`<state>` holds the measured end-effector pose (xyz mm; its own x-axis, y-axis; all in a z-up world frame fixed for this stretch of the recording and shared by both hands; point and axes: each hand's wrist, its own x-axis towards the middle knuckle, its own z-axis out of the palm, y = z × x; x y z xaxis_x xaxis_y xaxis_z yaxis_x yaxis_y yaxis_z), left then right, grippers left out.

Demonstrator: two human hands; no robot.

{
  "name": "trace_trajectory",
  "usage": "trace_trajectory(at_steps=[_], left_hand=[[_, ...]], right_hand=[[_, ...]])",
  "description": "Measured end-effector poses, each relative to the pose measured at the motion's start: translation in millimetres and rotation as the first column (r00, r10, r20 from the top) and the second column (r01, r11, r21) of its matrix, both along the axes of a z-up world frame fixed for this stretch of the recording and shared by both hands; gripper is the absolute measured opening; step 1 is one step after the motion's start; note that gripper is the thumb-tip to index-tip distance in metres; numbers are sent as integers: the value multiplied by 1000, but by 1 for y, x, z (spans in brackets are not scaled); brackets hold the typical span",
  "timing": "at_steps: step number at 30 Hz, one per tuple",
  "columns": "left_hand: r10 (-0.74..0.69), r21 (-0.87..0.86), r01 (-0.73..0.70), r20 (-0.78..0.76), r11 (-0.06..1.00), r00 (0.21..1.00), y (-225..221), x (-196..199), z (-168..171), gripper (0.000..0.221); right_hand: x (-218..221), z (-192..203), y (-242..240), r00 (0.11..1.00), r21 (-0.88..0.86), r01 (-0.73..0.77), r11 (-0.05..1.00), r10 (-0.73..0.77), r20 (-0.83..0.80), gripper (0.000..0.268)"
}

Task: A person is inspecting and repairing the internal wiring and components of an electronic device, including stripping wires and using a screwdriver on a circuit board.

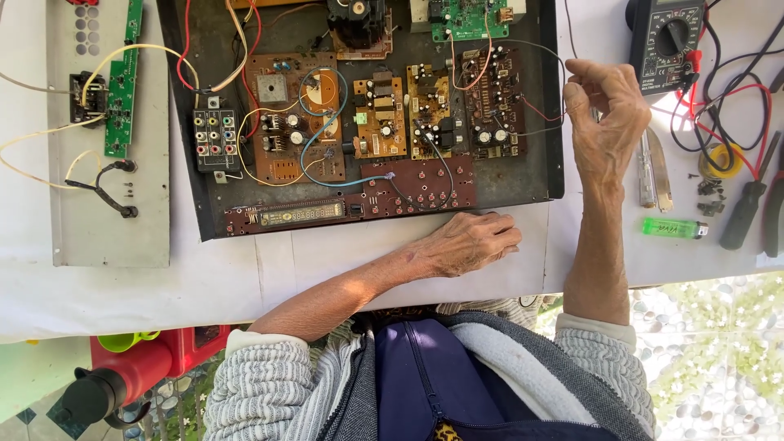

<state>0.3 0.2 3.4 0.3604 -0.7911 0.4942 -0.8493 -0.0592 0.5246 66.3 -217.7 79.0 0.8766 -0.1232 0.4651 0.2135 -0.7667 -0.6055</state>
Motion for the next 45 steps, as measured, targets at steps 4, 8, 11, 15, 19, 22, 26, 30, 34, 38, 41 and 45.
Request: trace_trajectory(at_steps=[4,8,11,15,19,22,26,30,34,38,41,45], left_hand=[[-15,-5,15,-15,1000,1000,0,-1,-2,15],[-15,-11,14,-36,1000,999,0,0,0,16],[-9,-17,9,-10,1000,1000,-1,-1,-3,16],[-12,-15,12,-14,1000,1000,-1,0,-3,16],[-2,-22,1,-8,1000,1000,-1,0,-3,19],[-2,-22,2,-17,1000,1000,-1,-1,-2,19],[-28,-11,27,-46,1000,999,1,1,1,16],[-5,-14,5,-14,1000,1000,0,-1,-3,18],[2,-13,-2,-2,1000,1000,-1,0,-2,17],[16,-9,-16,-1,1000,1000,-1,-2,-3,18],[12,-25,-12,15,1000,1000,-2,-2,-7,17],[5,-18,-5,20,1000,1000,-1,-3,-9,16]], right_hand=[[-3,10,8,997,-36,-46,998,48,67,18],[-1,1,2,996,-154,-58,986,69,64,13],[-4,8,9,996,-144,-75,987,81,32,12],[-1,5,6,994,-160,-92,983,100,41,19],[0,-2,2,999,-158,-49,986,52,15,24],[0,-7,-2,1000,-155,-12,988,14,15,32],[2,-9,-4,998,-117,28,993,-22,52,51],[1,1,2,997,-77,34,996,-28,74,52],[3,-2,0,996,-41,34,999,-30,81,35],[4,-5,-1,997,-24,11,1000,-9,82,30],[6,-11,-5,1000,17,-10,1000,9,26,27],[8,-16,-6,995,95,0,995,10,-103,28]])
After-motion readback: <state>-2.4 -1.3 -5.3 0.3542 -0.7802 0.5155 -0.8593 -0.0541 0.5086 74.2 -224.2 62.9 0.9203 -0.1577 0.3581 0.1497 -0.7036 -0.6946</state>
